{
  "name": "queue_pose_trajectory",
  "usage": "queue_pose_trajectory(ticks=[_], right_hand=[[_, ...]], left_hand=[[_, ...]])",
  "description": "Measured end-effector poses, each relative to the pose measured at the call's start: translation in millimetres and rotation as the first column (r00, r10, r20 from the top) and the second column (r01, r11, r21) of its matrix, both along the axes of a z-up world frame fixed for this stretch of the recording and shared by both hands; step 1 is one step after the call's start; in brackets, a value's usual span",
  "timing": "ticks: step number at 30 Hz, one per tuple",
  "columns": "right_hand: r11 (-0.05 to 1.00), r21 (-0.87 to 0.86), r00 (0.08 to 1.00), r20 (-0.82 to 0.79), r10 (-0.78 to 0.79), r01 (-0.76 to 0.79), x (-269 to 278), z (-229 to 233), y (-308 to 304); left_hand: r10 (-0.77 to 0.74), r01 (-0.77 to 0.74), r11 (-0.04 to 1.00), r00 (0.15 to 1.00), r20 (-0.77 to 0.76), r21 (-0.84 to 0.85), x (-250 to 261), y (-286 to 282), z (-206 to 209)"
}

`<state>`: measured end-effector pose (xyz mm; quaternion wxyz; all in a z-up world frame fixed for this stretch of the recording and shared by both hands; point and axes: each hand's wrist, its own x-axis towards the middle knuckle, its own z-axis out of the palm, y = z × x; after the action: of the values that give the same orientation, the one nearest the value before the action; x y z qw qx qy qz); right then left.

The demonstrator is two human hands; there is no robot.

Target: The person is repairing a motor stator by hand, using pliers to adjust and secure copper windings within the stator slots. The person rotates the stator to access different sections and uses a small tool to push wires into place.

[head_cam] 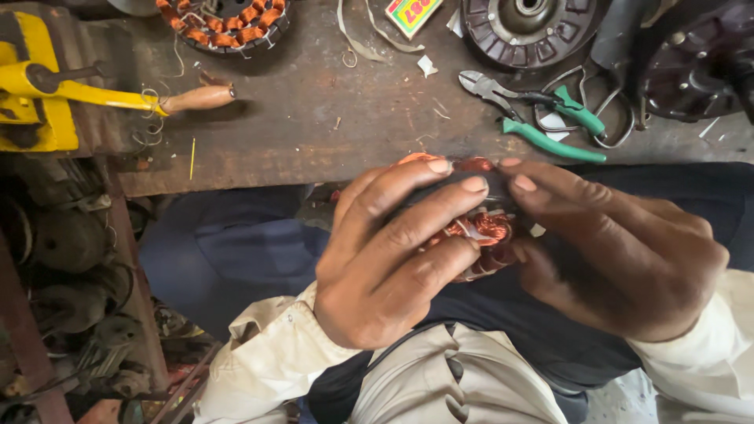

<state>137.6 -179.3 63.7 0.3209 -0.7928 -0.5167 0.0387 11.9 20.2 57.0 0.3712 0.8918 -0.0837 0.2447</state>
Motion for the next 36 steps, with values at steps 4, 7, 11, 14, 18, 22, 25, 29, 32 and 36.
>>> queue_pose_trajectory(ticks=[4, 7, 11, 14, 18, 22, 25, 29, 32, 36], right_hand=[[0.996, 0.090, 0.993, -0.119, 0.004, 0.007, 3, -3, 4], [0.989, 0.140, 0.989, -0.138, 0.058, -0.038, 8, -2, 6], [0.988, 0.144, 0.998, -0.040, 0.058, -0.051, 3, 1, 6], [0.986, 0.149, 0.997, 0.033, 0.067, -0.071, 0, 4, 5], [0.979, 0.179, 0.994, 0.064, 0.089, -0.099, -3, 8, 0], [0.980, 0.188, 0.997, 0.057, 0.059, -0.069, -10, 8, -4], [0.983, 0.185, 1.000, 0.022, 0.012, -0.016, -14, 6, -5], [0.976, 0.216, 1.000, -0.015, 0.014, -0.010, -11, 2, -4], [0.977, 0.207, 0.998, -0.034, 0.054, -0.046, -9, 6, -6], [0.959, 0.276, 0.982, -0.151, 0.117, -0.072, -4, 7, -2]], left_hand=[[0.031, -0.031, 0.999, 0.999, -0.009, 0.015, -1, -1, 3], [0.042, -0.041, 0.999, 0.999, -0.007, 0.016, -2, -1, 6], [0.065, -0.064, 0.998, 0.998, -0.017, 0.024, -8, -5, 15], [0.074, -0.073, 0.996, 0.997, -0.013, 0.052, -12, -9, 21], [0.070, -0.072, 0.993, 0.997, 0.028, 0.091, -16, -16, 24], [0.049, -0.054, 0.982, 0.998, 0.034, 0.180, -23, -19, 32], [0.013, -0.020, 0.972, 0.999, 0.032, 0.235, -24, -16, 36], [-0.007, -0.004, 0.968, 0.999, 0.043, 0.250, -24, -15, 35], [-0.004, -0.011, 0.972, 0.998, 0.063, 0.235, -26, -16, 33], [-0.041, 0.027, 0.968, 0.998, 0.052, 0.251, -34, -8, 29]])
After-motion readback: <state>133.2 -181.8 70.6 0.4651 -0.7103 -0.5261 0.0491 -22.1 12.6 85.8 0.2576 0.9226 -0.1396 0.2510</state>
